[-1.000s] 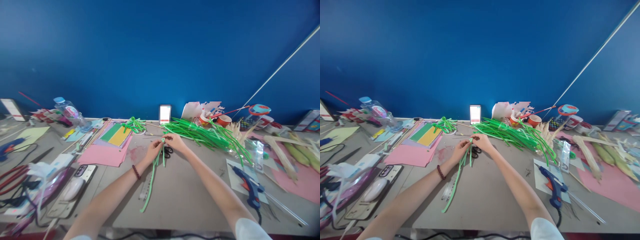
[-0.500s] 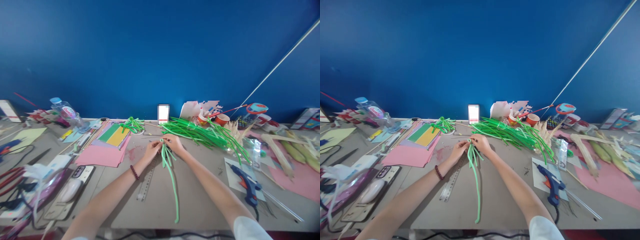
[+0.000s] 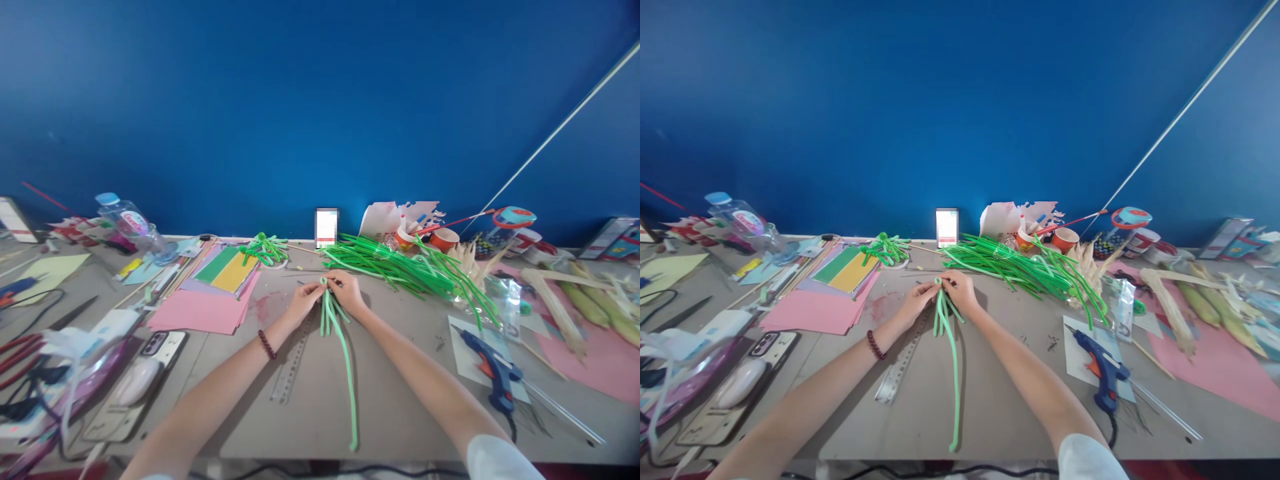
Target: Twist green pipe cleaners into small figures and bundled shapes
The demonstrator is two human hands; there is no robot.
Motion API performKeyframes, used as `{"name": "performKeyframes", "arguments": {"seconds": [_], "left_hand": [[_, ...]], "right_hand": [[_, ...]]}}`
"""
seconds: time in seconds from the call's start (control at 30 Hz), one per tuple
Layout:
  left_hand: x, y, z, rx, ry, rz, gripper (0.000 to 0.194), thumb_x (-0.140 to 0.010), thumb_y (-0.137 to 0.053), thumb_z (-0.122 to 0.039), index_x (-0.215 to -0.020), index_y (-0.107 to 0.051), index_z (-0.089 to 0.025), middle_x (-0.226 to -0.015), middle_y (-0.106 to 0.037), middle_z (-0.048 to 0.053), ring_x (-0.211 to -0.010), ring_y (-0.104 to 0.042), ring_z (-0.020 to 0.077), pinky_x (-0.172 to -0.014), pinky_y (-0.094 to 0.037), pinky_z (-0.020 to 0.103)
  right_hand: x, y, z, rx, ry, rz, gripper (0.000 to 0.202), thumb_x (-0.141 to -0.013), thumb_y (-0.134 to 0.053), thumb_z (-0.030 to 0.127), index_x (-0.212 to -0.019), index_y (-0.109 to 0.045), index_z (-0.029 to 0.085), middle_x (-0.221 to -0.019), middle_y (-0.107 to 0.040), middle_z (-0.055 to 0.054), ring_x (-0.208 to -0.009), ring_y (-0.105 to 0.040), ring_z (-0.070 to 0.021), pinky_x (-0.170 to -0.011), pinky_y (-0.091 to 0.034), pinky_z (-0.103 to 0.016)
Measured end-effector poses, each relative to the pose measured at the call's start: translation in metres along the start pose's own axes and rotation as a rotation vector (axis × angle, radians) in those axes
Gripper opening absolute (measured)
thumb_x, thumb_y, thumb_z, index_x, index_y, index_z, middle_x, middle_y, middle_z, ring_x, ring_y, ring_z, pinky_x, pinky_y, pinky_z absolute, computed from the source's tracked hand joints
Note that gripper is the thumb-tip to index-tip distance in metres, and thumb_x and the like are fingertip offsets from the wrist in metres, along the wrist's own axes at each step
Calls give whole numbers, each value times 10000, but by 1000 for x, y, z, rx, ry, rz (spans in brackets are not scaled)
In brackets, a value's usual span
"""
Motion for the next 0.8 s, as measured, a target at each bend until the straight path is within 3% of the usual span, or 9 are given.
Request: {"name": "performKeyframes", "arguments": {"seconds": [0.23,0.33,0.53,0.8], "left_hand": [[1,0,-4,15,12,-1,290,-639,-704,-466,-660,-683,-178,-606,-609,12,-551,-488,131,-557,-368,248],[3,-1,-1,44,42,9,309,-643,-707,-467,-666,-673,-161,-577,-581,1,-500,-450,106,-519,-334,240],[4,-2,0,36,52,17,322,-658,-702,-467,-670,-663,-147,-584,-590,-4,-508,-461,104,-524,-354,234],[3,-4,-3,-33,31,53,341,-682,-663,-485,-698,-684,-144,-647,-621,30,-581,-491,137,-558,-377,245]], "right_hand": [[-2,-4,-15,-358,-272,44,250,-707,-565,320,-900,-671,201,-869,-675,-45,-679,-595,-156,-597,-487,-276],[-7,-1,-17,-470,-324,71,198,-673,-596,336,-793,-651,188,-751,-640,-18,-614,-561,-127,-550,-465,-246],[0,-17,-34,-649,-568,287,271,-633,-702,408,-711,-666,151,-630,-624,-11,-573,-548,-110,-506,-406,-219],[11,-26,-31,-813,-652,349,287,-552,-799,353,-713,-661,160,-613,-619,23,-525,-509,-80,-518,-370,-210]]}}
Point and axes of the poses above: each hand's wrist, its own x-axis away from the middle knuckle, its own y-axis out of the back of the hand, z = x × y, the point moved 9 cm from there along -x, towards the middle knuckle
